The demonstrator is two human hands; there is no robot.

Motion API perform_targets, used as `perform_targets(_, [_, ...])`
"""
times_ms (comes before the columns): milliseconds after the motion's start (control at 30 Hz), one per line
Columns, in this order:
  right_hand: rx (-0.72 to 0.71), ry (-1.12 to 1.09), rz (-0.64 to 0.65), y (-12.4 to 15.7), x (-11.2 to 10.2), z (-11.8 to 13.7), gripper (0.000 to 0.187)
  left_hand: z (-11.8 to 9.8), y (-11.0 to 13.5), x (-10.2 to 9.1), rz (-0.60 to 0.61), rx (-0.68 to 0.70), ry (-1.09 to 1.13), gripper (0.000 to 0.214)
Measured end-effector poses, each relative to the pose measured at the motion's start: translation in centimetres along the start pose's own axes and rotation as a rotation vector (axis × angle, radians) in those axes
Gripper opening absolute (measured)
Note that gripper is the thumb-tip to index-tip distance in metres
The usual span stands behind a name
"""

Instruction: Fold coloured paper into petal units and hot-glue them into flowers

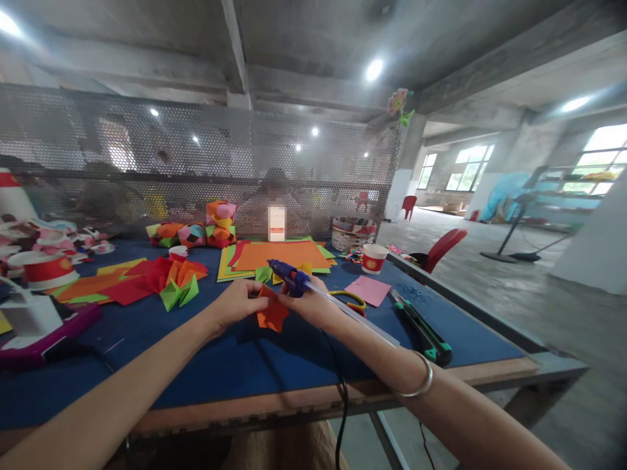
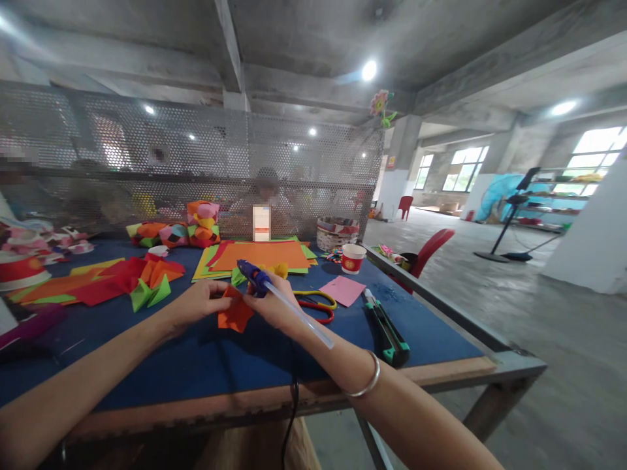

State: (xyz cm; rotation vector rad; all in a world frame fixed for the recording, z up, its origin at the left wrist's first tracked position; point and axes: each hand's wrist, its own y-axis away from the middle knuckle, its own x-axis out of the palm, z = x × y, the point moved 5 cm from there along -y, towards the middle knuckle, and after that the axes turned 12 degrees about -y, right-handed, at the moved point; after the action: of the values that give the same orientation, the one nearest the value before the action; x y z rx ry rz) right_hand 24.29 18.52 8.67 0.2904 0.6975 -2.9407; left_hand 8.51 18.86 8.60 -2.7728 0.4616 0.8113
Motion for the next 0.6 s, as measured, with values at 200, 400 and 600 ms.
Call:
perform_targets(200, [-0.004,-0.02,-0.006,0.12,0.08,-0.26,0.008,0.27,-0.22,0.03,0.009,0.017,0.011,0.018])
perform_targets(400, [0.045,-0.007,-0.005,0.12,0.07,-0.35,0.021,0.37,-0.31,-0.39,-0.047,0.009,0.03,0.018])
perform_targets(600, [0.123,-0.103,0.021,0.06,0.37,-0.4,0.019,0.04,-0.26,-0.65,-0.084,0.043,0.009,0.02])
